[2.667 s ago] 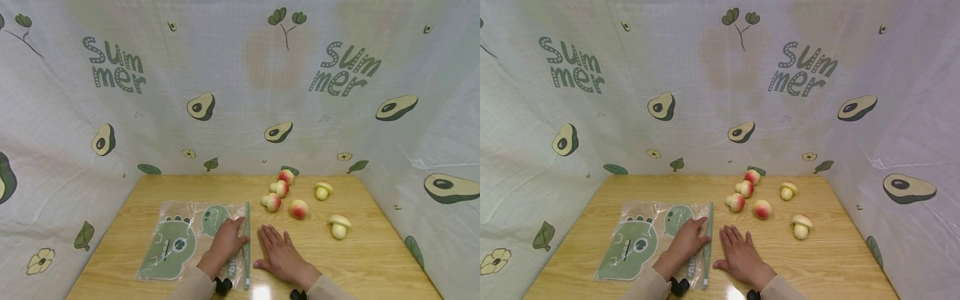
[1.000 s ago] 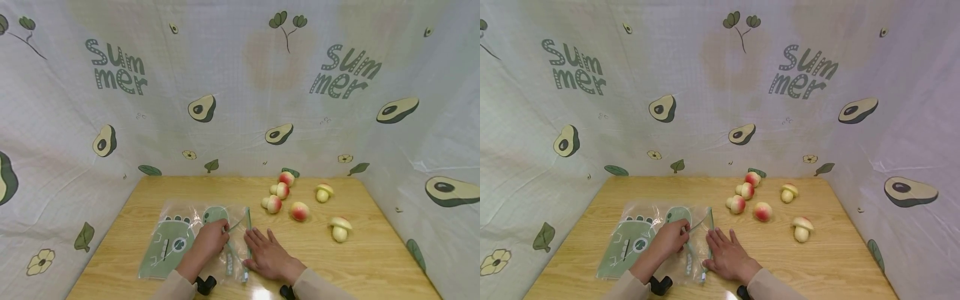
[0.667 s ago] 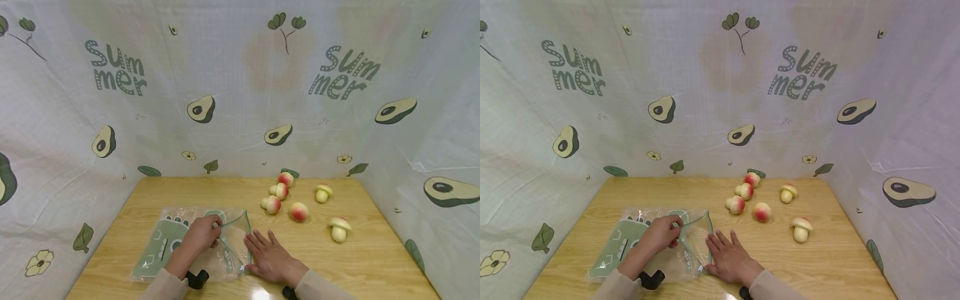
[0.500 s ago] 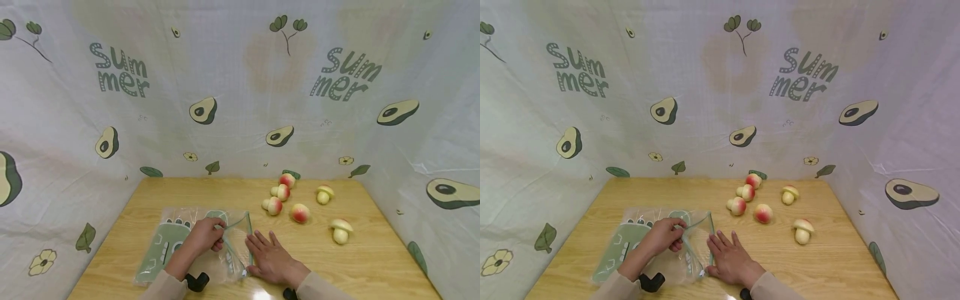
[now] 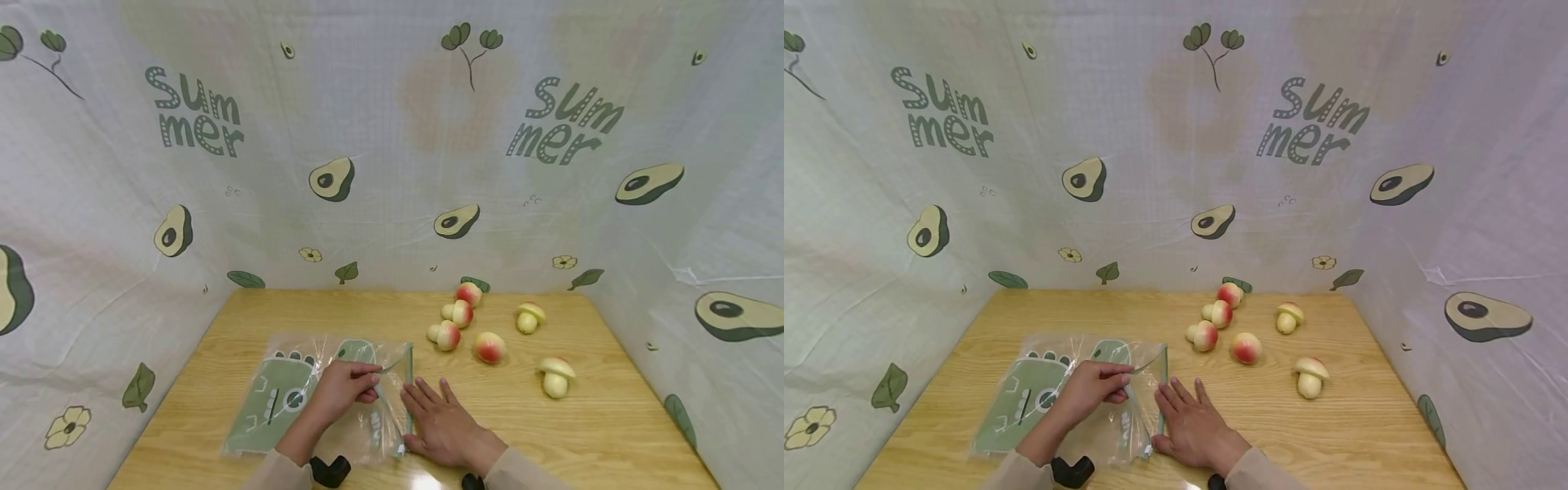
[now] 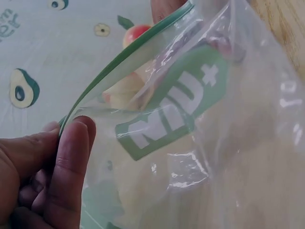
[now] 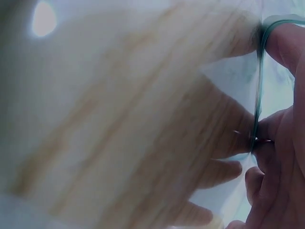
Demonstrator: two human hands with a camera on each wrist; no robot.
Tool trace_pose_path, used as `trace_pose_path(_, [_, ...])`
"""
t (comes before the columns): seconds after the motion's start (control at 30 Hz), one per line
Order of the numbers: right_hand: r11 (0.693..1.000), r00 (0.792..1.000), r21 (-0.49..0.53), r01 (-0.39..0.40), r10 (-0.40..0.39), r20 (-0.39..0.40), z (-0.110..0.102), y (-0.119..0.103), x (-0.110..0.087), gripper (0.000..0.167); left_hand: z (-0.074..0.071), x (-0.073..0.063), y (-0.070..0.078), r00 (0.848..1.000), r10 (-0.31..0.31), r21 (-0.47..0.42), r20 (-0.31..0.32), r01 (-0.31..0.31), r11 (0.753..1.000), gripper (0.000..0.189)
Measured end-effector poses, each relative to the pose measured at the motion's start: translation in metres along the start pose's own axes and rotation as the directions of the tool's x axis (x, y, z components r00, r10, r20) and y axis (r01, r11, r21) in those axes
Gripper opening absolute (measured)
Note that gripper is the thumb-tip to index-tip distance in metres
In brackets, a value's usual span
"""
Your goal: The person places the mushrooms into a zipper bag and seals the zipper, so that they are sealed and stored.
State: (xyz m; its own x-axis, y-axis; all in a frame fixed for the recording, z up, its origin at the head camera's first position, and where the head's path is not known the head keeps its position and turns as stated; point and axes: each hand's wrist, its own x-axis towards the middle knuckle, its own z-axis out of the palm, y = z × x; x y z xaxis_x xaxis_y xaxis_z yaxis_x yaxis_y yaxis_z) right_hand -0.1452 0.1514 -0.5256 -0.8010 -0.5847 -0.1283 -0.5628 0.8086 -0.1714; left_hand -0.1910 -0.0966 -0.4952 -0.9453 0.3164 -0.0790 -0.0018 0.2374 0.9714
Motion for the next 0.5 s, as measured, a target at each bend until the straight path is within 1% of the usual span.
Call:
trace_pose_path(0.07, [1.000,1.000,-0.010,0.000,0.000,-0.001,0.000,0.000,0.000,0.079,0.001,-0.001,0.001,1.000,-0.003,-0.031,-0.011,0.003,1.000,0.028])
trace_pose_path(0.27, [1.000,1.000,-0.021,-0.006,0.006,0.006,0.001,0.002,-0.001,0.080,-0.002,-0.006,0.006,0.999,-0.006,-0.075,-0.037,0.003,0.997,0.025])
trace_pose_path(0.43, [1.000,1.000,-0.016,-0.008,0.008,0.004,0.001,0.003,-0.001,0.079,-0.006,-0.012,0.014,0.996,0.000,-0.070,-0.089,-0.006,0.997,0.021])
trace_pose_path(0.5, [1.000,1.000,-0.017,-0.008,0.008,-0.004,0.000,0.004,-0.001,0.078,-0.007,-0.013,0.015,0.995,-0.003,-0.067,-0.102,-0.004,0.998,0.021])
